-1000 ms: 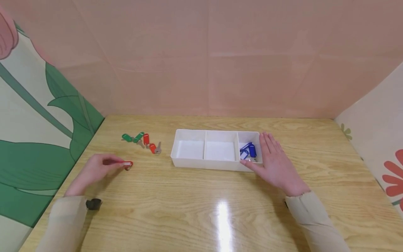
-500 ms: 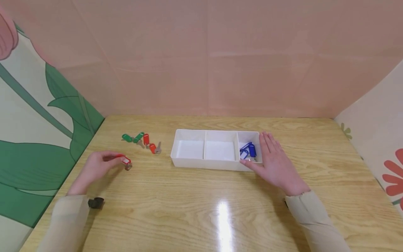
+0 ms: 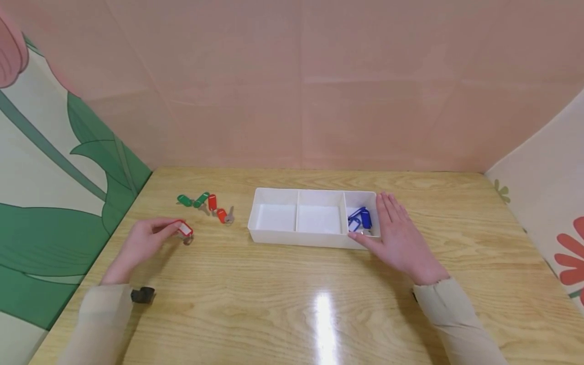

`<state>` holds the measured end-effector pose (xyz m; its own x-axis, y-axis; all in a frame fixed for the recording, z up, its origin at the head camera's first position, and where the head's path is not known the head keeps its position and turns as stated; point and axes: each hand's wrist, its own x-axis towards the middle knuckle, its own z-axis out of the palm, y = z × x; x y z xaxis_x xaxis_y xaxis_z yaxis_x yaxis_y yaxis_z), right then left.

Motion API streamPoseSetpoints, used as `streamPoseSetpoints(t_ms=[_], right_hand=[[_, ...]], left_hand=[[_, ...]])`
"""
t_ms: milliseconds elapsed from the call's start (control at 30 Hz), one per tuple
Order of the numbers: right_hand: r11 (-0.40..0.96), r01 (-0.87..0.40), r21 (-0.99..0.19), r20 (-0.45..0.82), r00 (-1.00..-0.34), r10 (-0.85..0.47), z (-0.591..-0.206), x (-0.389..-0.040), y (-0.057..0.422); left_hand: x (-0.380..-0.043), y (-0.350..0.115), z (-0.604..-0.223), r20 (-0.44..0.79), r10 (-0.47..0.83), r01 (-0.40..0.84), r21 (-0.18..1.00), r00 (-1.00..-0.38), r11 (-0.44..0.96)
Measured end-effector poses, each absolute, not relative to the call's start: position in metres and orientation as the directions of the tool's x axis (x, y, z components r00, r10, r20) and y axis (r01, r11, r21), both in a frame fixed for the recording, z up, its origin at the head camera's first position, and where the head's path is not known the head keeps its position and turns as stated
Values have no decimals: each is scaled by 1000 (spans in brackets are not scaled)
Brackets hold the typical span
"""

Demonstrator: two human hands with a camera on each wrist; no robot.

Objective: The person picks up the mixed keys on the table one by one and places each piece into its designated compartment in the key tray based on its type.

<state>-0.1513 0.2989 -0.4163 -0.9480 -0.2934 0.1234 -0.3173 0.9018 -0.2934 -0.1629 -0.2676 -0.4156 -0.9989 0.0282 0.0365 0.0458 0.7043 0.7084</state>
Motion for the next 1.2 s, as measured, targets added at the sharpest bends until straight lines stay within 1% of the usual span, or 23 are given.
streamPoseSetpoints(t_ms=[633, 1000, 1200], right_hand=[[900, -318, -298, 123, -948, -294, -416, -151, 299], [899, -319, -299, 124, -947, -295, -416, -151, 299], [899, -322, -297, 129, -946, -296, -416, -151, 299]], left_hand=[[-162, -259, -413, 90, -52, 35, 766, -995, 642], [-161, -256, -413, 115, -56, 56, 781, -992, 622], [-161, -254, -409, 106, -63, 45, 787, -992, 615]])
